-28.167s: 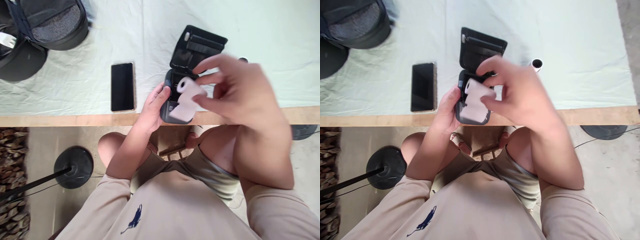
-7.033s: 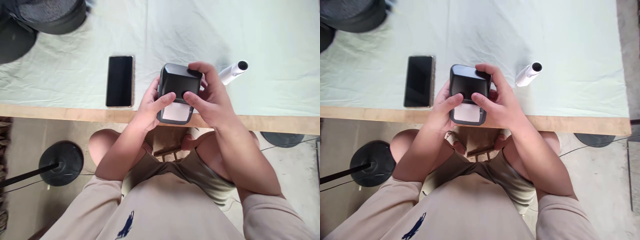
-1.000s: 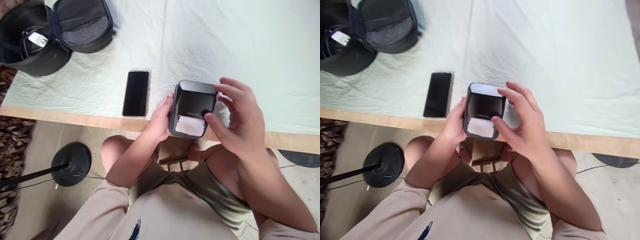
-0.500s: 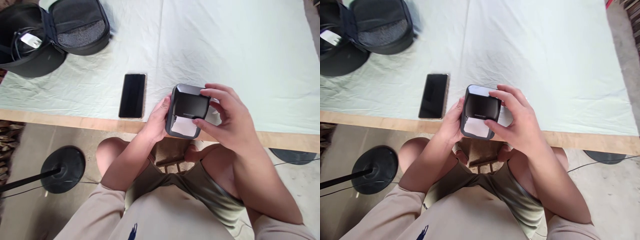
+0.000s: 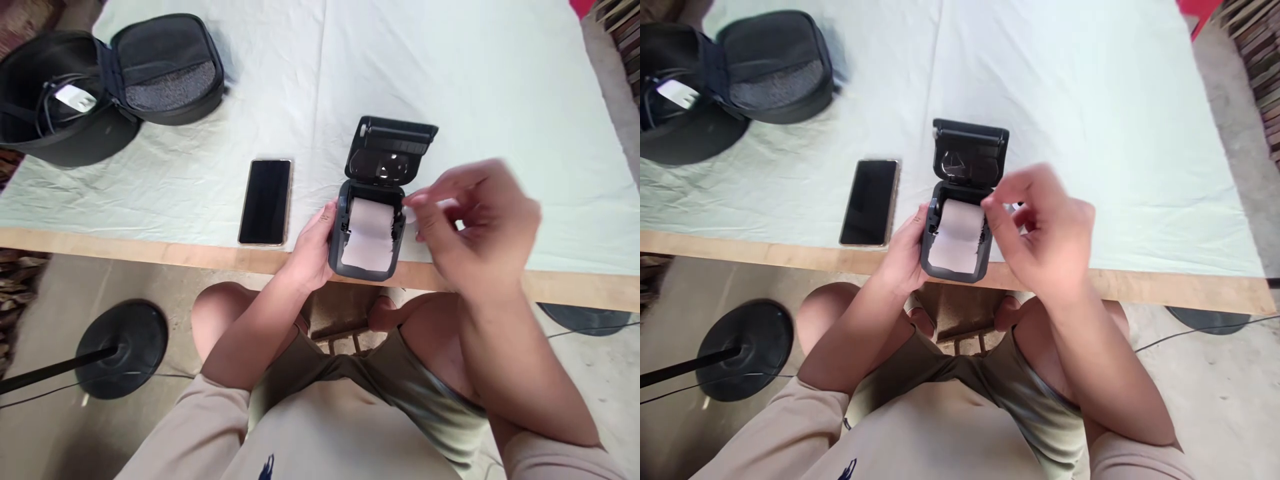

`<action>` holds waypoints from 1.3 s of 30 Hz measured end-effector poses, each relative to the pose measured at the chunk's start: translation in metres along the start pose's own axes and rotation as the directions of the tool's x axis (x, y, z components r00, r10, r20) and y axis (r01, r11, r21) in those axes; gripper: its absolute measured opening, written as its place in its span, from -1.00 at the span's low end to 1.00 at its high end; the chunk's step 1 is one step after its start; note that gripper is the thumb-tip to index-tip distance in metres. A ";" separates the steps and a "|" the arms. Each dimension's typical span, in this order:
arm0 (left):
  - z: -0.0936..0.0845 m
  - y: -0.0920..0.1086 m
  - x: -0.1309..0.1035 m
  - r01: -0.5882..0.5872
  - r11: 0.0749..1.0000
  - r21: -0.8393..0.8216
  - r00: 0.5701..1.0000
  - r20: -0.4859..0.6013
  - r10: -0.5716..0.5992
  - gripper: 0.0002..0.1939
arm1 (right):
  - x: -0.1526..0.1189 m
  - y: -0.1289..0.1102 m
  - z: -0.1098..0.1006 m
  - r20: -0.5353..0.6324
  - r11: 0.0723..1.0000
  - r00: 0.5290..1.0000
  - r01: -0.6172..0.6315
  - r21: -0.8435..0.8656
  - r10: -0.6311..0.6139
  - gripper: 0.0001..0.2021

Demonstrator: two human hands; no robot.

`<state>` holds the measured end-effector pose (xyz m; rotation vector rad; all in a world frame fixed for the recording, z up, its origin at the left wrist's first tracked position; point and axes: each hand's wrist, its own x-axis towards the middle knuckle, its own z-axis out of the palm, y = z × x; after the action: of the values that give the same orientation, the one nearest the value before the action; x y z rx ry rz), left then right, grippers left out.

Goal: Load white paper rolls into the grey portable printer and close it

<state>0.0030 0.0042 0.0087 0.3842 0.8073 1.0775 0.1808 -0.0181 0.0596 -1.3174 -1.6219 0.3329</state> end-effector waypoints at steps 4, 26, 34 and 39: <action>0.000 0.000 -0.002 0.030 1.000 0.005 1.000 0.000 -0.030 -0.73 | 0.010 -0.006 -0.001 0.357 0.899 0.929 0.075 -0.431 0.093 -0.80; 0.002 -0.001 0.002 -0.032 0.999 0.012 0.997 -0.073 0.033 -0.70 | -0.001 0.126 -0.051 -0.118 0.955 0.949 -0.281 0.097 0.291 -0.61; 0.001 0.000 0.001 -0.018 1.000 0.006 0.998 -0.054 0.018 -0.72 | -0.010 0.115 -0.063 -0.126 0.947 0.978 -0.194 -0.257 0.166 -0.58; 0.001 0.000 0.000 -0.012 1.000 0.022 0.998 -0.062 0.013 -0.75 | -0.019 0.076 -0.030 -0.033 0.954 0.999 0.019 -0.299 -0.030 -0.60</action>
<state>0.0036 0.0040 0.0087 0.3757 0.8728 1.0978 0.2485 -0.0164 0.0099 -1.5177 -1.7026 0.0459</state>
